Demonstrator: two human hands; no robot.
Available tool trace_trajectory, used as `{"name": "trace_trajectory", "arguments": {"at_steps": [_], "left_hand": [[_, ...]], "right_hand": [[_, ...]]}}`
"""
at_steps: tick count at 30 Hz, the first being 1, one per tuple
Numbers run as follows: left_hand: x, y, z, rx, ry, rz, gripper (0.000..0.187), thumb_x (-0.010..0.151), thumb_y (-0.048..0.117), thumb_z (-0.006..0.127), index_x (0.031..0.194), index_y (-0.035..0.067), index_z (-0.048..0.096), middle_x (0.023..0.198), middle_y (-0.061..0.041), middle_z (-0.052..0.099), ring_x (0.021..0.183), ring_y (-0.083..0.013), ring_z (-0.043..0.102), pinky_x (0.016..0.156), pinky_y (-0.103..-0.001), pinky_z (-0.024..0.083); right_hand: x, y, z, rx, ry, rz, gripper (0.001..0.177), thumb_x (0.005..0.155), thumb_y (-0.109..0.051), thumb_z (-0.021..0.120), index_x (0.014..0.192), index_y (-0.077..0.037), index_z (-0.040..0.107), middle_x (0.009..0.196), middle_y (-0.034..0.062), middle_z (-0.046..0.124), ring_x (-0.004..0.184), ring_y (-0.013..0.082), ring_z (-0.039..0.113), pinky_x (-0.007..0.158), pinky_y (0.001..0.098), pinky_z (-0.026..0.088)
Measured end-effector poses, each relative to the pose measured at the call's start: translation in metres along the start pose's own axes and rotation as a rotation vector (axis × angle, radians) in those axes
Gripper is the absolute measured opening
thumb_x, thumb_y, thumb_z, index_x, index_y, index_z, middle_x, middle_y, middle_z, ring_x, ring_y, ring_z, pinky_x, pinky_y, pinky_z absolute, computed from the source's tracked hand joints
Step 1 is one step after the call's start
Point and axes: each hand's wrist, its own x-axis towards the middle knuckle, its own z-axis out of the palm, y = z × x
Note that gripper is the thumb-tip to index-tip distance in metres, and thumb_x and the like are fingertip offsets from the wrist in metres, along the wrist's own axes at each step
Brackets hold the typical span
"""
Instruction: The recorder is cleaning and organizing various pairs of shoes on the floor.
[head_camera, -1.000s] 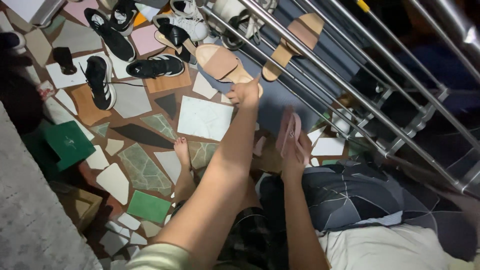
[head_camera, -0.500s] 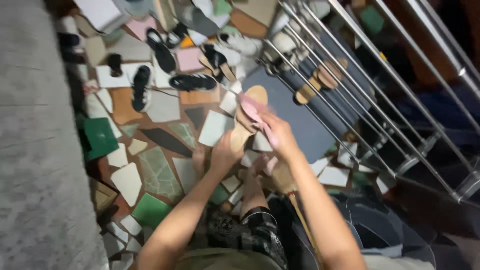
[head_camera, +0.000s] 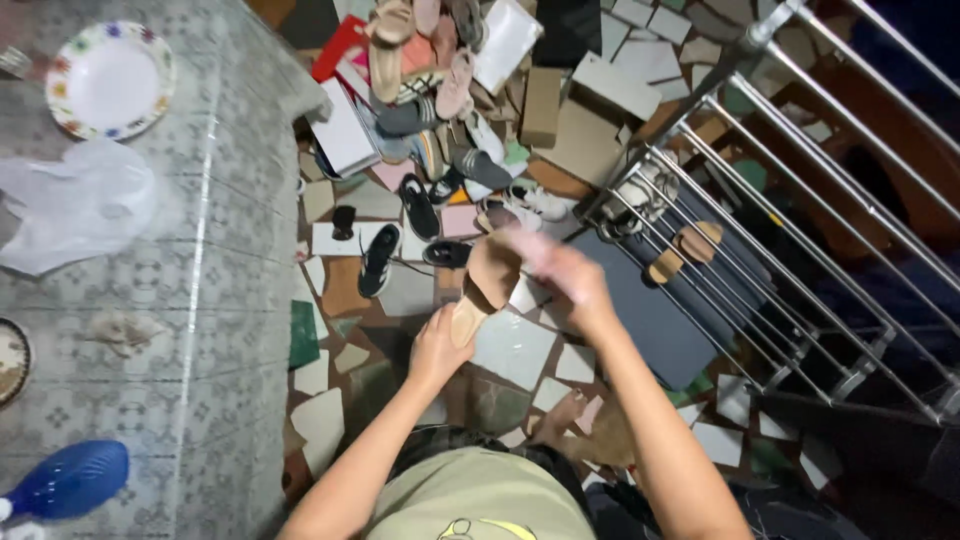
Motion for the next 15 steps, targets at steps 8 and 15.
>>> {"name": "trace_trajectory", "arguments": {"at_steps": [8, 15], "left_hand": [[0.008, -0.006, -0.054, 0.005, 0.020, -0.033, 0.076, 0.071, 0.026, 0.082, 0.138, 0.006, 0.051, 0.128, -0.020, 0.064, 0.112, -0.0423, 0.063, 0.093, -0.049, 0.053], [0.024, 0.009, -0.068, 0.052, 0.046, -0.049, 0.073, 0.071, 0.025, 0.082, 0.134, 0.004, 0.053, 0.123, -0.022, 0.065, 0.103, -0.0454, 0.065, 0.087, -0.052, 0.055]], "right_hand": [[0.047, -0.081, -0.017, -0.133, 0.036, 0.042, 0.025, 0.092, -0.009, 0.065, 0.116, -0.007, 0.066, 0.116, 0.0186, 0.072, 0.105, 0.0348, 0.069, 0.088, 0.0379, 0.057], [0.071, -0.138, -0.049, -0.112, 0.087, 0.472, 0.024, 0.101, -0.014, 0.064, 0.123, -0.008, 0.069, 0.102, 0.0198, 0.072, 0.094, 0.0327, 0.072, 0.080, 0.0380, 0.056]]}}
